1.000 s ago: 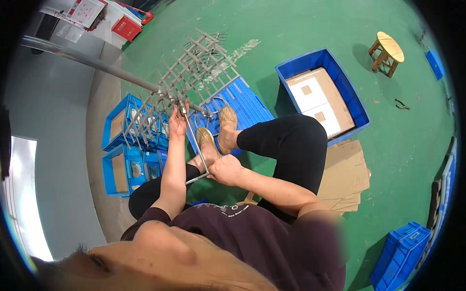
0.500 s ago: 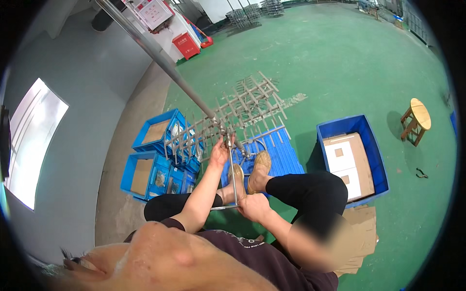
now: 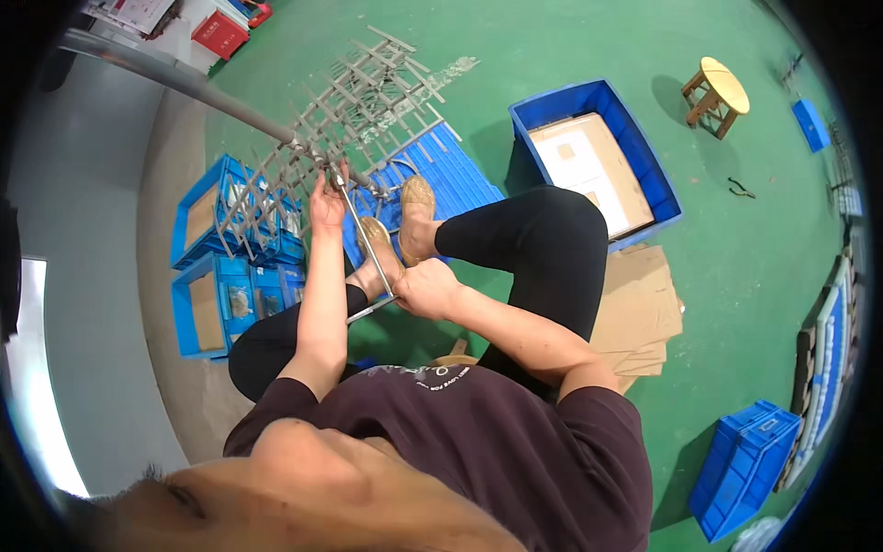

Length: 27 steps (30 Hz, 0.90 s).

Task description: The recorder is assembling metal lattice frames by joining individual components together.

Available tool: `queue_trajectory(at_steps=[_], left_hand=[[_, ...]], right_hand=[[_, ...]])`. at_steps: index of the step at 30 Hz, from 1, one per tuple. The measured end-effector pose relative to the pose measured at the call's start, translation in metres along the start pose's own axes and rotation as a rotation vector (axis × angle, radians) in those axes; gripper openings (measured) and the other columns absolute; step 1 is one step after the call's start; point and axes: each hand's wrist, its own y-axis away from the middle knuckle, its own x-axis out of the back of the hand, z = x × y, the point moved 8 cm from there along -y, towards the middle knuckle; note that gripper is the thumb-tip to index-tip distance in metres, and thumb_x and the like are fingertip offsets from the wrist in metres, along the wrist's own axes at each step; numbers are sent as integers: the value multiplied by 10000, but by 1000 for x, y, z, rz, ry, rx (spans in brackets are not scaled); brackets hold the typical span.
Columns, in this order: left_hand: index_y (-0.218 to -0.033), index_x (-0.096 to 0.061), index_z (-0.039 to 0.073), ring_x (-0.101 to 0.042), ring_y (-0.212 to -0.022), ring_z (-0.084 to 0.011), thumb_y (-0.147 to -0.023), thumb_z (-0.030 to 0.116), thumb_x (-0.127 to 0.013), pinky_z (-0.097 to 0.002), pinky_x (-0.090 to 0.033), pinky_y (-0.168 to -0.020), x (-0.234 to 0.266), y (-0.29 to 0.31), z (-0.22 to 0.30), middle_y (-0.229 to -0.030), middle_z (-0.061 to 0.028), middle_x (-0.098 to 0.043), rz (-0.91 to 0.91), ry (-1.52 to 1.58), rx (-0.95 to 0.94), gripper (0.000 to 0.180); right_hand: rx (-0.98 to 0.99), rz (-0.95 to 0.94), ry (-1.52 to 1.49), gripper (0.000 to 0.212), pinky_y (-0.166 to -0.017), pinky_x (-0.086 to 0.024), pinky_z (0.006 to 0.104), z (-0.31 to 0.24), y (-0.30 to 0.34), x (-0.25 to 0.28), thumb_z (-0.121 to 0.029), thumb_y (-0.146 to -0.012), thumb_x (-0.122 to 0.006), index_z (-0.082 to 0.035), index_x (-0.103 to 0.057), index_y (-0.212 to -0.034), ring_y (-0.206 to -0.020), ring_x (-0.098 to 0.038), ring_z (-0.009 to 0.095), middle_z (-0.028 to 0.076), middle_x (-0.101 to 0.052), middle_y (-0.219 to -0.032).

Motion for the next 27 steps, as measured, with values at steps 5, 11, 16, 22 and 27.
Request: queue_trajectory(at_steps=[5, 11, 16, 22, 27], left_hand=[[-1205, -357, -54, -519, -1060, -329, -897, 133, -457, -365, -461, -909, 0, 3, 0, -1183, -288, -455, -13, -103, -67, 375], [-1173, -386, -39, -471, -1116, -338, -887, 110, -465, -377, -431, -944, 14, -3, 6, -1232, -282, -412, -9, -21, -43, 332], [-1140, -417, 21, -504, -1072, -364, -870, 63, -461, -381, -445, -922, 0, 1, -2, -1187, -307, -441, 10, -150, -169, 277], [-1141, -432, 10, -543, -1017, -364, -836, 9, -455, -371, -473, -874, -2, 7, 8, -1121, -300, -499, -43, -136, -236, 306], [-1091, -465, -9, -625, -872, -286, -866, 104, -480, -254, -512, -642, -19, 7, -7, -1000, -242, -590, -63, -183, -288, 252]], right_hand=[[-37, -39, 20, 205, -458, -413, 370, 2, 2, -7, -269, -702, -583, -100, -553, -589, -497, -541, 304, 88, -567, -551], [40, -52, 24, 191, -458, -414, 363, -2, -1, -11, -253, -692, -594, -101, -538, -591, -492, -535, 299, 85, -557, -534], [39, -81, 4, 182, -452, -408, 355, -2, -3, -8, -240, -682, -605, -107, -531, -581, -489, -529, 298, 78, -549, -528], [-4, -123, 94, 181, -442, -389, 349, 2, -3, -10, -227, -675, -611, -105, -529, -569, -476, -518, 289, 72, -543, -528], [-21, -151, 95, 185, -438, -374, 346, -4, -5, -11, -216, -675, -613, -98, -525, -564, -465, -506, 285, 75, -536, -526]])
